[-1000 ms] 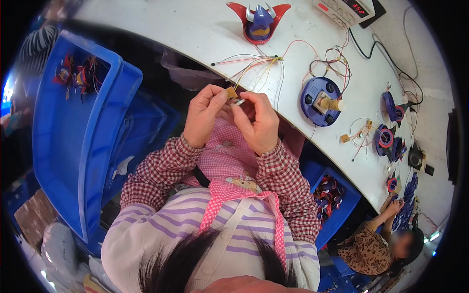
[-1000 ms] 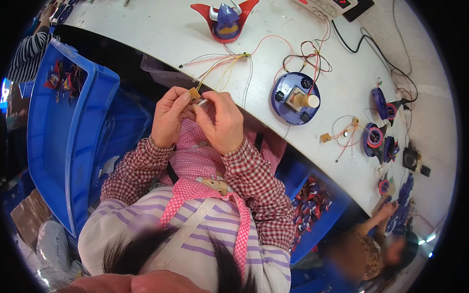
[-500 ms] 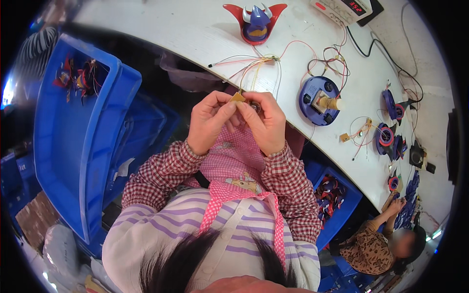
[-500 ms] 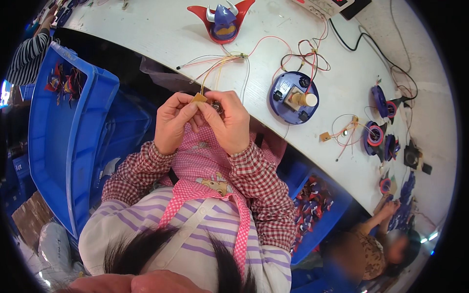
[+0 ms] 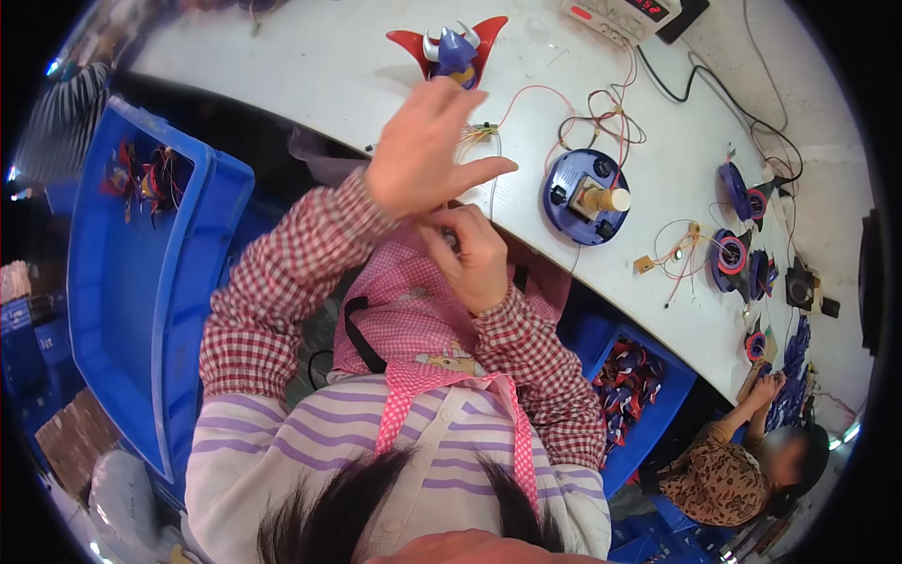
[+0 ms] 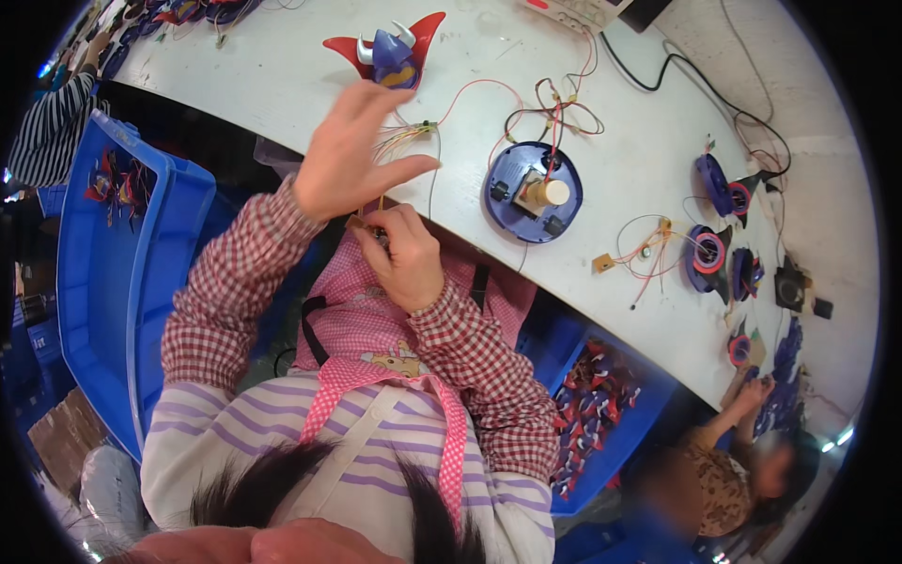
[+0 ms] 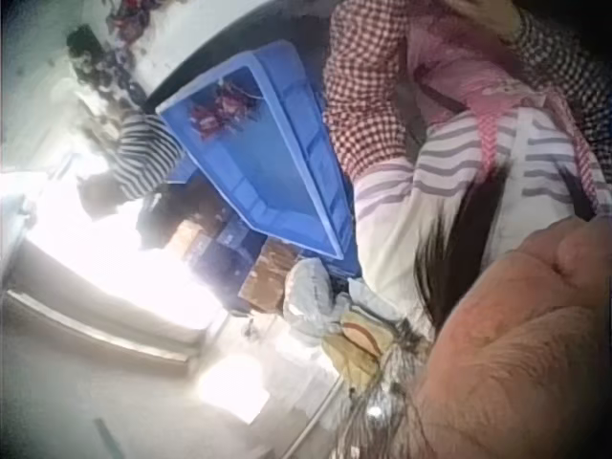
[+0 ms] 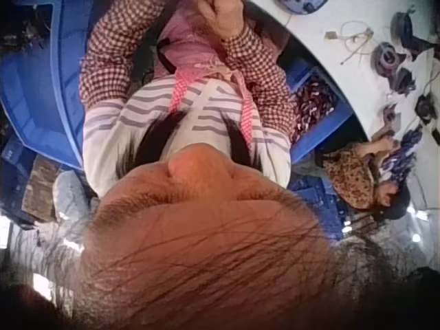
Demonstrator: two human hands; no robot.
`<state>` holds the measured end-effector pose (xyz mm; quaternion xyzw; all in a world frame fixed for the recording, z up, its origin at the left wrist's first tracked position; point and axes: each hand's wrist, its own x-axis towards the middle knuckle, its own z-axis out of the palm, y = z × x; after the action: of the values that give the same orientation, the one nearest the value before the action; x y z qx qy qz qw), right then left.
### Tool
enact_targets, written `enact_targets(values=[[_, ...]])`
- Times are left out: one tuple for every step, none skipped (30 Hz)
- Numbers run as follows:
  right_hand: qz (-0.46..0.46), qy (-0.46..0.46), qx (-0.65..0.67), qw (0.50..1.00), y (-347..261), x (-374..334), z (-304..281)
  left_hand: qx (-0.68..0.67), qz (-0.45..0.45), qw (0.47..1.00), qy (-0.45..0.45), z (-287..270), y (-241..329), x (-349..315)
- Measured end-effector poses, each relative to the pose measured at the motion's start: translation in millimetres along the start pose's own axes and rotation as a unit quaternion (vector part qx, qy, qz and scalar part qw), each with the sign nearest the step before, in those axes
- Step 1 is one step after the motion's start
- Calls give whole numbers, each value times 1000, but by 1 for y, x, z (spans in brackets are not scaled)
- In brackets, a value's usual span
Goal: Assembling small toy figures by connecting parts and wiring electronic components at a workbench.
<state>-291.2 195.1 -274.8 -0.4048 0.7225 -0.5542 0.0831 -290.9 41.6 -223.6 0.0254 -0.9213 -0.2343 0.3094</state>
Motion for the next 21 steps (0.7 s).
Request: enact_targets(values=[[-26,21,-9,999,1,1,4,29,3,998,-47,7,-1,10],[-28,25,-12,999,2,2,6,59,7,994,-93,13,-4,18],[-30,24,-14,999,3,2,9,84,10,986,-141,17,-8,24],[-32,25,-17,999,3,3,10,97,14,981,-167,22,-11,27],[-46,34,-9,998,3,3,12,110,18,975,-192,26,-14,29],[-42,31,-3,999,3,4,12,122,21,968,-218,29,-17,30],[-44,32,3,999,3,4,13,114,38,971,-209,32,-20,29],[-45,29,7,999,3,5,13,119,44,971,-204,34,-22,29],[-45,32,8,998,4,5,12,124,51,971,-198,36,-25,27],[-43,32,8,999,5,6,12,129,59,971,-191,38,-27,26],[-45,36,13,998,6,7,12,158,99,963,-193,38,-30,25],[-46,37,17,998,7,7,12,167,110,961,-190,40,-31,24],[-47,39,19,998,8,8,12,177,121,959,-188,40,-33,23],[-47,41,21,998,8,9,12,186,131,956,-186,41,-34,22],[-47,43,23,998,9,9,13,192,140,953,-188,42,-35,22],[-49,43,23,998,9,10,13,198,149,950,-191,43,-36,21],[-50,44,23,998,9,10,14,205,157,946,-194,44,-37,21],[-49,44,22,998,9,10,14,207,165,945,-191,44,-38,21],[-44,41,24,998,8,10,15,209,173,944,-188,44,-38,21],[-37,39,25,998,8,10,15,212,181,943,-184,45,-38,20],[-33,33,26,999,8,10,15,207,183,944,-180,45,-38,20]])
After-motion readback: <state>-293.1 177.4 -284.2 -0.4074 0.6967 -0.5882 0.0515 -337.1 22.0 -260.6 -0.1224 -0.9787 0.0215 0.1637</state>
